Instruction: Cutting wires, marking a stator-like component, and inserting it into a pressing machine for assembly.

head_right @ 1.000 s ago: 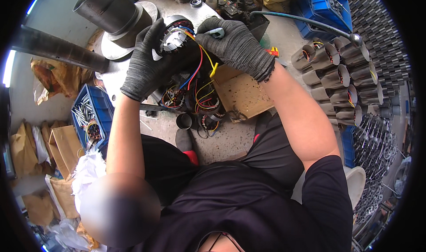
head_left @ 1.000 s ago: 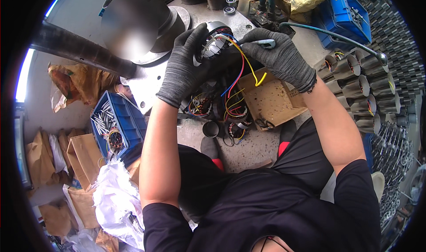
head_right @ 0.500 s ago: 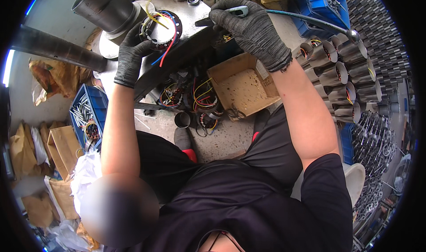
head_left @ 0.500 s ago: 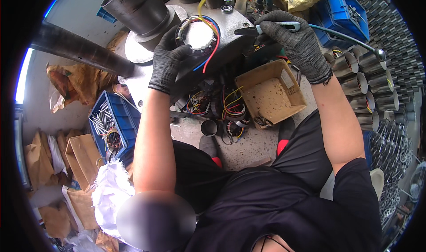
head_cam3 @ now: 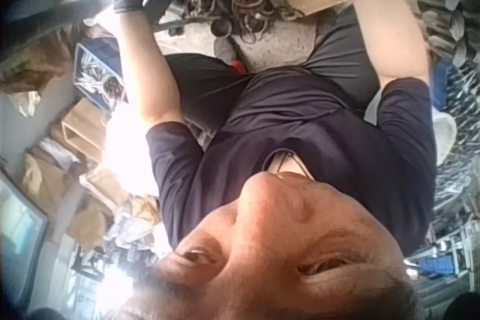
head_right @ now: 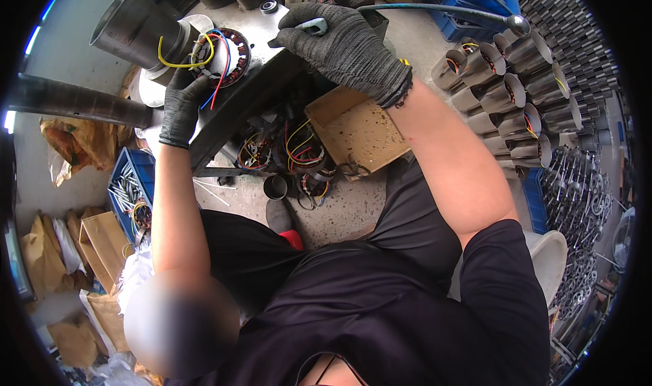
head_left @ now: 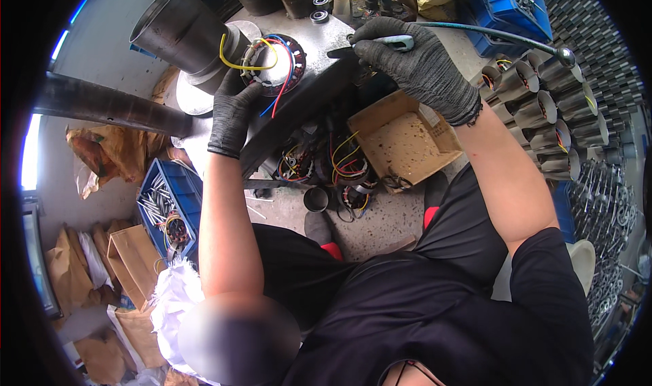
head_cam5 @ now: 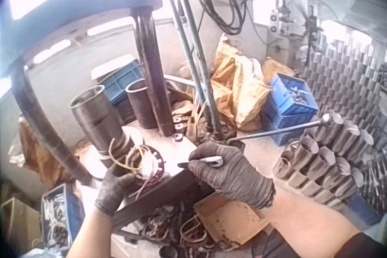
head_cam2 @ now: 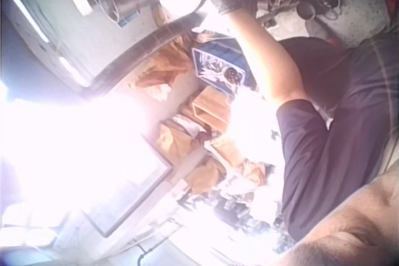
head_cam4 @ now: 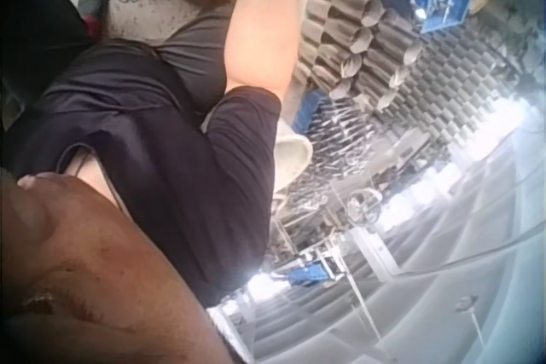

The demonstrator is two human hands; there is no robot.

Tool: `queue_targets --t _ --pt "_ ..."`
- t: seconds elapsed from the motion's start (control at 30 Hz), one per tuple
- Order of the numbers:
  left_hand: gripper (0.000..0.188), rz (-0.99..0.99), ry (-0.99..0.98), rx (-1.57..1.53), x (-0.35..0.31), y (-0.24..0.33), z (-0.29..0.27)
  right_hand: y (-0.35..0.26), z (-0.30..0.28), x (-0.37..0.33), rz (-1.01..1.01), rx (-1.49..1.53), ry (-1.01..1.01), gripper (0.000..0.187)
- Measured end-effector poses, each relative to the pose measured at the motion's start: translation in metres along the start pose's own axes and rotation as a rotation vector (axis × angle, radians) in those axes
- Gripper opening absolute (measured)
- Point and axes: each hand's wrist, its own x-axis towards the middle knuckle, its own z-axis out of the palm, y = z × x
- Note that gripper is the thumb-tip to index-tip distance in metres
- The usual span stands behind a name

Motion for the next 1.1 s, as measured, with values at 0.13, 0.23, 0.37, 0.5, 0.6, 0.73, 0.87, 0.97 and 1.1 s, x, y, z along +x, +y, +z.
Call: queue_targets --t 0.13,0.23,0.37,0.5,0.6,0.73,0.87,0.97,1.1 --pt "0.064 0.027 -0.012 0.037 0.004 -0.004 -0.009 0.001 0.007 0.003 -0.105 -0.052 0.02 0.019" --pt "0.066 0.03 -0.039 -0.031 0.003 -0.008 -0.008 0.003 0.011 0.003 -0.066 0.041 0.07 0.026" --pt "0.069 0.111 -0.02 0.163 0.006 -0.006 -0.009 0.006 0.014 0.004 -0.177 -0.06 0.101 0.026" --pt "0.071 0.149 -0.071 0.087 0.004 -0.007 -0.008 0.003 0.013 0.002 -0.185 -0.088 0.084 0.025" --pt "0.071 0.174 -0.069 0.085 0.007 -0.012 -0.014 0.0 0.013 0.002 -0.17 -0.072 0.051 0.023" --pt "0.07 0.15 -0.021 0.19 0.001 0.001 -0.004 0.001 0.012 0.002 -0.17 -0.042 0.055 0.027" --pt "0.071 0.157 -0.006 0.17 0.002 0.002 -0.002 -0.004 0.01 -0.001 -0.114 -0.005 0.034 0.025" --pt "0.068 0.137 -0.008 0.18 -0.003 0.005 0.002 -0.008 0.01 -0.003 -0.076 0.046 0.007 0.023" --pt "0.075 0.174 -0.017 -0.017 0.001 -0.005 0.0 -0.002 0.009 -0.003 -0.099 0.063 0.002 0.02"
